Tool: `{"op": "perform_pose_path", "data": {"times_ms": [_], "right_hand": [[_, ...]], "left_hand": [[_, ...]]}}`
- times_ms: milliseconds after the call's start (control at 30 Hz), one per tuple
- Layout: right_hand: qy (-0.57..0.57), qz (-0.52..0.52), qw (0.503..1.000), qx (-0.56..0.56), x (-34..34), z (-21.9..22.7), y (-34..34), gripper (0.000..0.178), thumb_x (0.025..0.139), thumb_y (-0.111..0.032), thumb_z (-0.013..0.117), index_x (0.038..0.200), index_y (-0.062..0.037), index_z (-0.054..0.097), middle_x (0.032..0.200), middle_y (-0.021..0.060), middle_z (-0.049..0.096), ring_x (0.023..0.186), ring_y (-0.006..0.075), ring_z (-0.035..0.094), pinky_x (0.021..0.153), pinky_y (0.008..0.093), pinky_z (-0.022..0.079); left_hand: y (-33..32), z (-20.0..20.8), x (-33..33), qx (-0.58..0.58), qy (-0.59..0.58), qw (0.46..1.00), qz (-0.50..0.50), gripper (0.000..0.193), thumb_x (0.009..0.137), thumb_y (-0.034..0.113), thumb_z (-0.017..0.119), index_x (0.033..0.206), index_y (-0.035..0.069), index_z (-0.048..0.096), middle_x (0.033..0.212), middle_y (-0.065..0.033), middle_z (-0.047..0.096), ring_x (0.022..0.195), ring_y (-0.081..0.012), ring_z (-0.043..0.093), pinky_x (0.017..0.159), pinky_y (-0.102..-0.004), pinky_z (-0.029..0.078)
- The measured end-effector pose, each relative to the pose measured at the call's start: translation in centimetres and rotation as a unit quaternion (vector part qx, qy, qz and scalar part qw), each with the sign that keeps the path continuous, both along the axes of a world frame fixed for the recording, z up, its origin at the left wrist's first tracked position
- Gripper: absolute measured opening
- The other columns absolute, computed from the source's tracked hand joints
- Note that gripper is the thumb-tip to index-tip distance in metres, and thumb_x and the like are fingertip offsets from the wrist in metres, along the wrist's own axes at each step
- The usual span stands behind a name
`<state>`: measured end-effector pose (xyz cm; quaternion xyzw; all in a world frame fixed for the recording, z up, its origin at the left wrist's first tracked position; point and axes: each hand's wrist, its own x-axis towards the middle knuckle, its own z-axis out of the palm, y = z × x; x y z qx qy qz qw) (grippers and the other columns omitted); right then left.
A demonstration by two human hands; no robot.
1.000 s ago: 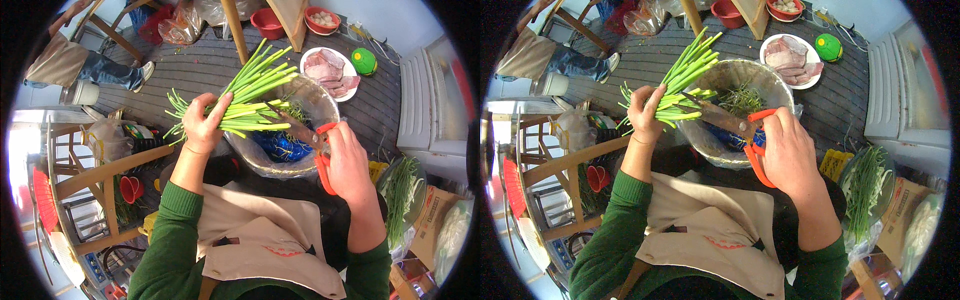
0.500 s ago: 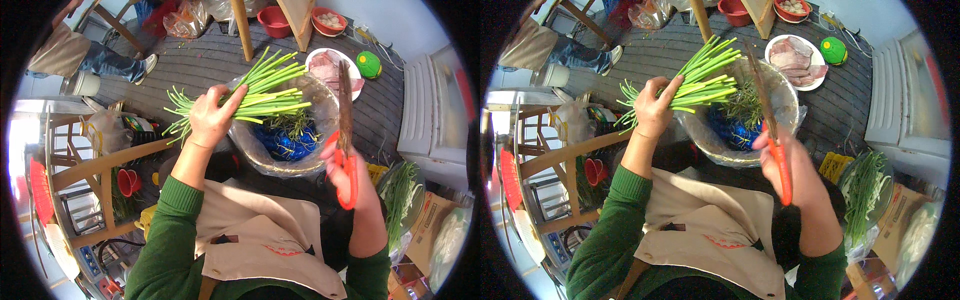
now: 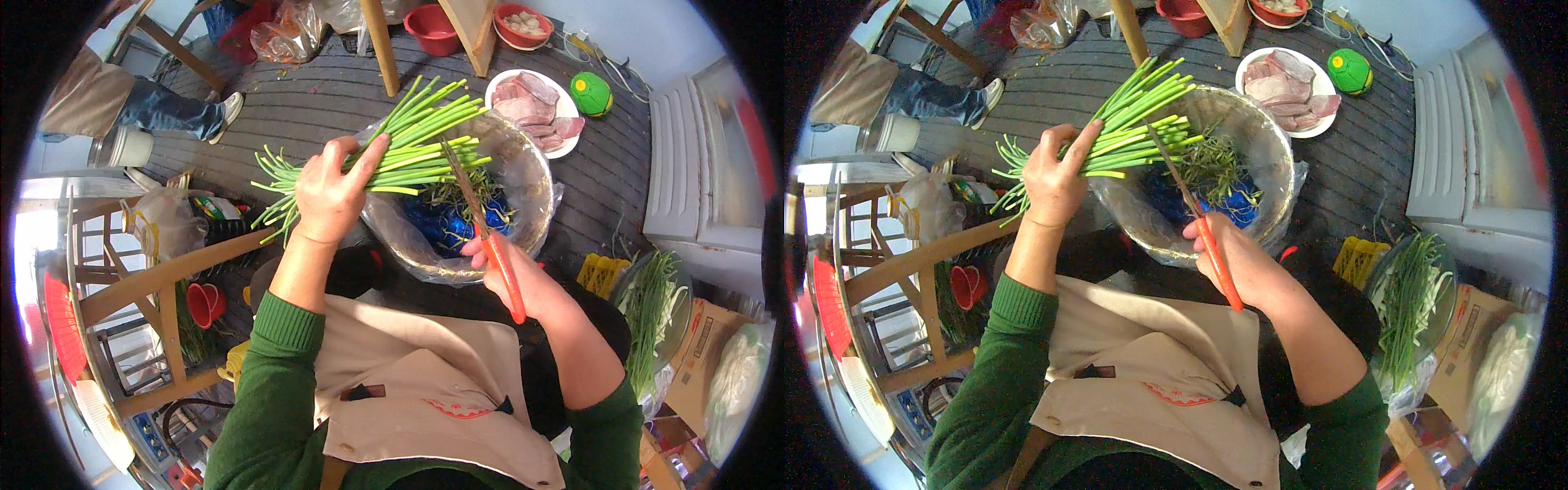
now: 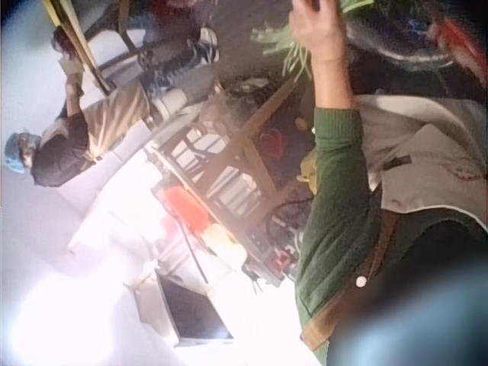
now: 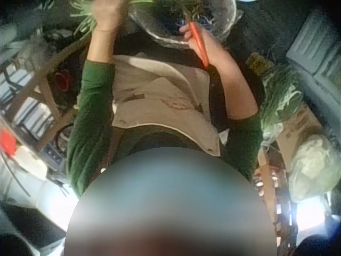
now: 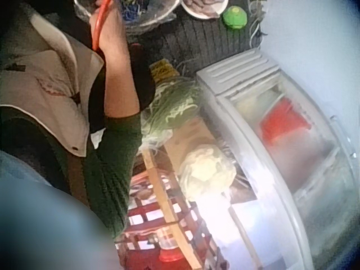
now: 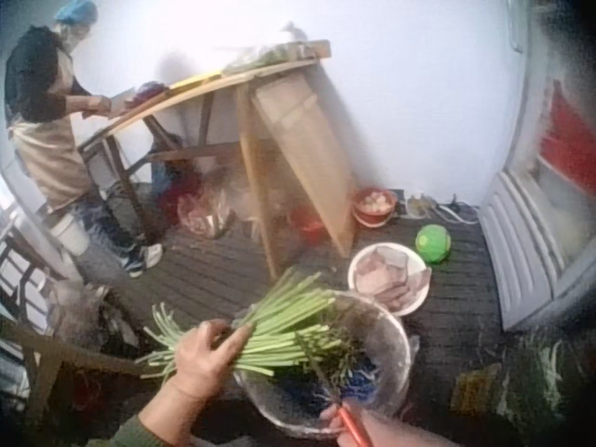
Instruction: The person trims the ends of a bundle of green vegetables using scissors while seated on the floor. The trimmed pieces fall into a nearby bin, and the person later places the trimmed bundle into a plastic bag.
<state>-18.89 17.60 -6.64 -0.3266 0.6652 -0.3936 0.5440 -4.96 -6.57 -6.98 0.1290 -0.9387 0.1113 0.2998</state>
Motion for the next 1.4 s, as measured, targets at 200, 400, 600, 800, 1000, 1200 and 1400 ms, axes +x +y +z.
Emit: {"op": "perform_pose_path", "data": {"times_ms": [200,400,600,800,1000,1200,1400], "right_hand": [[0.062,0.034,0.997,-0.028,0.2,-0.5,-0.3,0.036,0.071,0.0,0.045,0.107,-0.0016,0.051,0.088,0.0054,0.05,0.072,0.0142,0.052,0.06,0.0257,0.044],[0.077,0.025,0.996,-0.043,0.1,-0.3,-0.3,0.031,0.073,-0.001,0.046,0.103,-0.0014,0.052,0.087,0.0056,0.052,0.08,0.0164,0.053,0.069,0.0274,0.045],[0.142,0.02,0.989,-0.049,0.1,0.3,-0.5,0.014,0.084,-0.014,0.051,0.087,-0.0003,0.051,0.07,0.0086,0.053,0.066,0.0228,0.054,0.063,0.0336,0.044],[0.184,0.014,0.981,-0.062,0.5,0.7,-0.8,0.026,0.09,-0.026,0.053,0.082,-0.0006,0.051,0.07,0.0155,0.054,0.071,0.0337,0.055,0.065,0.0403,0.044],[0.068,-0.003,0.998,0.008,0.4,1.4,-0.8,0.03,0.089,-0.032,0.054,0.08,-0.0039,0.05,0.063,0.007,0.051,0.055,0.0192,0.049,0.05,0.0308,0.04],[-0.119,-0.007,0.988,0.103,-0.3,1.9,-0.4,0.026,0.086,-0.03,0.056,0.08,-0.0057,0.049,0.061,0.001,0.048,0.047,0.0099,0.047,0.04,0.0243,0.037],[-0.102,-0.023,0.993,0.063,0.2,0.6,-0.6,0.019,0.076,-0.014,0.051,0.091,-0.0033,0.051,0.068,0.0023,0.048,0.052,0.0103,0.047,0.045,0.0248,0.038]], "left_hand": [[-0.4,-0.5,-0.1,-0.014,0.024,1.0,-0.002,0.055,0.064,0.004,0.06,0.114,0.026,0.062,0.086,0.0003,0.054,0.059,-0.0151,0.052,0.051,-0.0277,0.046],[-0.1,-0.6,-0.1,-0.002,0.015,1.0,0.003,0.054,0.064,0.005,0.061,0.114,0.027,0.062,0.086,0.0009,0.053,0.058,-0.0148,0.052,0.051,-0.0277,0.046],[0.0,-0.6,-0.3,-0.008,0.01,1.0,0.0,0.056,0.064,0.005,0.061,0.115,0.027,0.061,0.085,0.0013,0.054,0.058,-0.0148,0.051,0.05,-0.0277,0.046],[0.1,-0.6,-0.2,-0.001,0.02,1.0,0.005,0.055,0.064,0.005,0.061,0.114,0.027,0.061,0.087,0.0006,0.054,0.06,-0.0158,0.053,0.051,-0.0279,0.046],[0.1,-0.6,0.0,0.043,0.048,0.998,-0.007,0.048,0.059,0.002,0.066,0.101,0.024,0.061,0.1,-0.006,0.055,0.074,-0.0224,0.059,0.055,-0.0315,0.049],[0.2,-0.6,0.0,0.045,0.053,0.998,-0.006,0.044,0.059,0.001,0.065,0.096,0.023,0.06,0.11,-0.0075,0.054,0.074,-0.0233,0.059,0.055,-0.0319,0.049],[0.5,-0.5,-0.2,0.064,0.043,0.997,0.004,0.039,0.061,0.001,0.064,0.093,0.022,0.059,0.112,-0.0093,0.054,0.076,-0.0247,0.059,0.056,-0.0331,0.05]]}}
